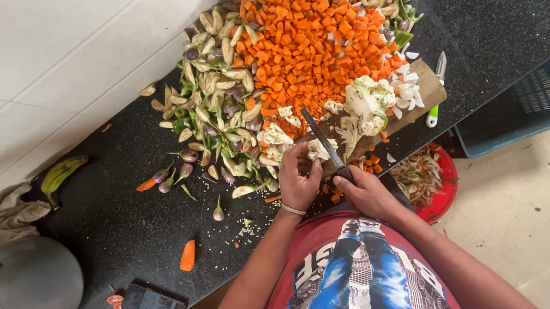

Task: Cutting cauliflower on a cutting board amidst a large pile of chopped vegetables.

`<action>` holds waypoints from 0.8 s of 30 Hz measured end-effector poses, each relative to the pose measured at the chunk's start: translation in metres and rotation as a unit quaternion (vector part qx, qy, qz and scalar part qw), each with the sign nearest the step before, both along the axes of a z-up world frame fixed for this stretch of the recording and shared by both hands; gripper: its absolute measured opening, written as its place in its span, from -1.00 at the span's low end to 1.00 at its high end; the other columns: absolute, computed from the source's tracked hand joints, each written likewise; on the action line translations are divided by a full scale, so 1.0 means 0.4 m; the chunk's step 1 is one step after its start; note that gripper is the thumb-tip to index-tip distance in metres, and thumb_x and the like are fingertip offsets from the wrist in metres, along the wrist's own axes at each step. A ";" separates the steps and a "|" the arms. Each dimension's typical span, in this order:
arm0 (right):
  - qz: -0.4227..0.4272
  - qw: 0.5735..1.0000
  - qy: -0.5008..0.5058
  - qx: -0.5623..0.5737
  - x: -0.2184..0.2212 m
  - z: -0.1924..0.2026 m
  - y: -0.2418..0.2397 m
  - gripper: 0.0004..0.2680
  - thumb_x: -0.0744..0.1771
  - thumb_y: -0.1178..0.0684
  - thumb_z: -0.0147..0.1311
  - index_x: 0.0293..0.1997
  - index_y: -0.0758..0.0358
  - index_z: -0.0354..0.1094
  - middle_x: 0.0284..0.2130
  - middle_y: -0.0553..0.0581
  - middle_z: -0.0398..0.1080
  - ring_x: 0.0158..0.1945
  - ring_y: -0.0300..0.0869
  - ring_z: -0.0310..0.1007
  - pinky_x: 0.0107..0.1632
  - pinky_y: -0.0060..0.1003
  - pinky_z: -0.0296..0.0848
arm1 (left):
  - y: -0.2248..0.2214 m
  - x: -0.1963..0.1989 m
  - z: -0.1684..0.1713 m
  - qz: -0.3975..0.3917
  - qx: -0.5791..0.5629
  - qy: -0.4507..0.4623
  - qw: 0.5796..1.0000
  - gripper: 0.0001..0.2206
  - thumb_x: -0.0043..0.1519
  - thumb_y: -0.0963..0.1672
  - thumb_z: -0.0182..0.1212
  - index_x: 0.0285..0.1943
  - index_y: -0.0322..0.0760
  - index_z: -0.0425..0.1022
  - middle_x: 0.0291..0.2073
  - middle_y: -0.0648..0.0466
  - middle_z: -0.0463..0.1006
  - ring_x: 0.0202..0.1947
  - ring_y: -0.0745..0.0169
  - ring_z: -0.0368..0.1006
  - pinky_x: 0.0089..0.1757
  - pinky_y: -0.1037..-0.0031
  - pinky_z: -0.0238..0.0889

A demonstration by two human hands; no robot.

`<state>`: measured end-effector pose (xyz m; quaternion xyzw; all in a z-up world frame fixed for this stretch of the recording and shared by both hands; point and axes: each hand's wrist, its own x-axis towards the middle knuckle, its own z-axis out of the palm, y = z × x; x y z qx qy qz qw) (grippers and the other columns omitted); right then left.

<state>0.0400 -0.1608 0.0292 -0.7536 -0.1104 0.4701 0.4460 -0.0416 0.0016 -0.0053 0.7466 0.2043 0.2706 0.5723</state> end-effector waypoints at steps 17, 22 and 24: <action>-0.006 0.956 -0.291 -0.034 0.025 0.037 0.054 -0.60 0.26 -0.15 0.27 0.02 0.34 0.30 -0.39 0.29 0.51 -0.30 0.10 0.58 -0.24 -0.08 0.49 | 0.016 -0.033 0.029 -0.035 -0.051 0.058 0.996 -0.68 0.15 -0.25 0.30 0.09 -0.33 0.43 -0.18 0.01 0.56 -0.30 0.31 0.57 -0.27 0.49 0.45; -0.005 0.952 -0.303 -0.038 0.028 0.018 0.063 -0.60 0.26 -0.15 0.28 0.04 0.33 0.29 -0.37 0.30 0.53 -0.27 0.13 0.59 -0.23 -0.06 0.49 | 0.035 -0.023 0.032 -0.027 -0.002 0.058 0.998 -0.85 0.25 -0.21 0.28 -0.02 -0.31 0.50 -0.23 0.02 0.58 -0.32 0.23 0.57 -0.24 0.45 0.44; -0.005 0.955 -0.294 -0.048 0.027 0.021 0.064 -0.61 0.26 -0.14 0.28 0.02 0.33 0.30 -0.38 0.29 0.53 -0.28 0.13 0.59 -0.23 -0.06 0.49 | 0.047 -0.020 0.047 -0.023 0.043 0.078 0.996 -0.88 0.25 -0.20 0.30 -0.08 -0.30 0.53 -0.25 0.00 0.58 -0.34 0.17 0.57 -0.25 0.43 0.44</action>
